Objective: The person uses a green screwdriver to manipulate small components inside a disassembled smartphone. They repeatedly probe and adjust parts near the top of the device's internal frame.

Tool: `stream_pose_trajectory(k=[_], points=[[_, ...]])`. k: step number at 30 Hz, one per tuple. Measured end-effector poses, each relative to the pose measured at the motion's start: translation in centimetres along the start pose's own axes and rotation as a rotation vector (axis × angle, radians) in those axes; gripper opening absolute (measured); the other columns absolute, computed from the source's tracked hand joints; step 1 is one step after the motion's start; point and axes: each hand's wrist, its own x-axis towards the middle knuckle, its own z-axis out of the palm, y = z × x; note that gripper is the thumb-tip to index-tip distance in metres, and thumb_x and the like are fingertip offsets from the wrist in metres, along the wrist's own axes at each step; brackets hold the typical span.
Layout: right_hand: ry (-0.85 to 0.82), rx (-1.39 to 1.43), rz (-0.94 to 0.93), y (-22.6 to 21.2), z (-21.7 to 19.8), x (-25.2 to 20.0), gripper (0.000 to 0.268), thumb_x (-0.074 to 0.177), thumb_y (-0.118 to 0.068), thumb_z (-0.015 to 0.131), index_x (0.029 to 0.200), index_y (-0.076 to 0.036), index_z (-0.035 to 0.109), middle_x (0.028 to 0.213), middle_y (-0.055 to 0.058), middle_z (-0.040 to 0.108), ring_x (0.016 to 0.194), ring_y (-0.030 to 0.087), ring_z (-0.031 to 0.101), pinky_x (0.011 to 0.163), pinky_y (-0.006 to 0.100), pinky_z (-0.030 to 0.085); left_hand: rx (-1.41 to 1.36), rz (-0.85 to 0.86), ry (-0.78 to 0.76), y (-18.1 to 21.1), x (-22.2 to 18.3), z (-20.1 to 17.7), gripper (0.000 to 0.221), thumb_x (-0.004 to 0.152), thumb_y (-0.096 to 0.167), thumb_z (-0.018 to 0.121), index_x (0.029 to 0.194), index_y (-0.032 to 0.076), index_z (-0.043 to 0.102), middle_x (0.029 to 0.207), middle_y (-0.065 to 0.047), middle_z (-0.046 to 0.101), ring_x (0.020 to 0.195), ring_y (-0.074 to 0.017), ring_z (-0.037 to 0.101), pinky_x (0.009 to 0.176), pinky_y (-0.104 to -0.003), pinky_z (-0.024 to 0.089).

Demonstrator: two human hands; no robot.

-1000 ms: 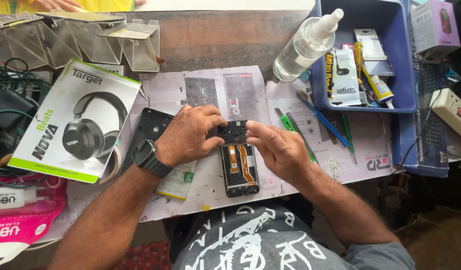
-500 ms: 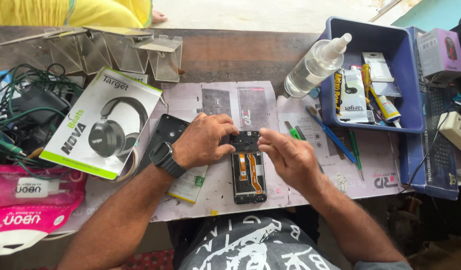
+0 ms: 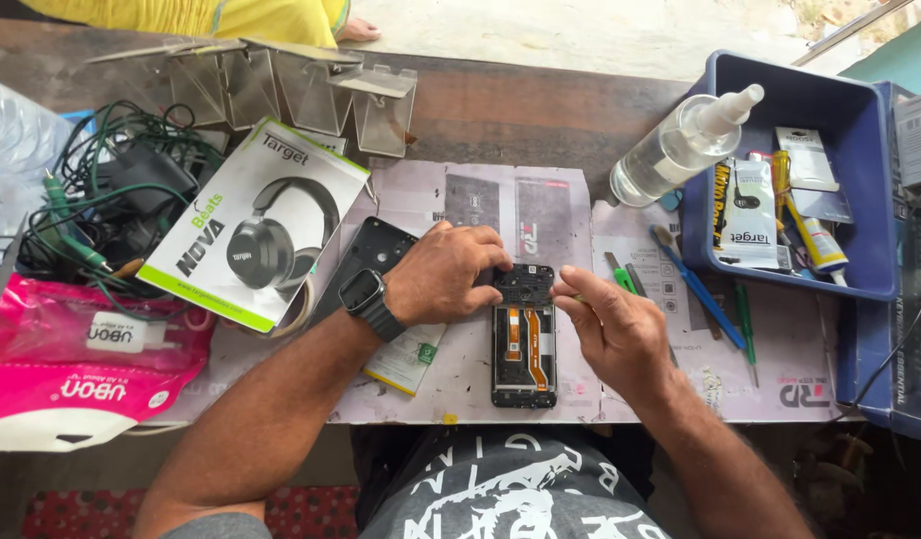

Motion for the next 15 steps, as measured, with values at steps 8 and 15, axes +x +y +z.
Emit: stream_pose_trajectory(k=[8,15], points=[[-0.022,0.032,0.043,0.31,-0.05,-0.46,0.039,0.095,-0.004,0.075,0.131,-0.004,0.058,0.104,0.011,0.077,0.095,0.023,0.079,0.08,0.034,0.065,0.005,-0.04,-0.044,0.03,0.19,0.01,0.037,0.075,0.025,0.084,0.108,0.009,0.076,0.115,-0.004,0.072,0.095,-0.0225,0.071,0.093,-0.042,0.048],[-0.063,0.069,0.08,0.24,-0.37,-0.44,0.038,0.095,-0.002,0.072,0.131,-0.003,0.06,0.103,0.011,0.078,0.095,0.02,0.078,0.081,0.035,0.065,0.006,-0.036,-0.017,-0.08,0.2,-0.05,0.037,0.074,0.026,0.085,0.107,0.01,0.077,0.113,-0.005,0.072,0.098,-0.0235,0.07,0.093,-0.044,0.047]])
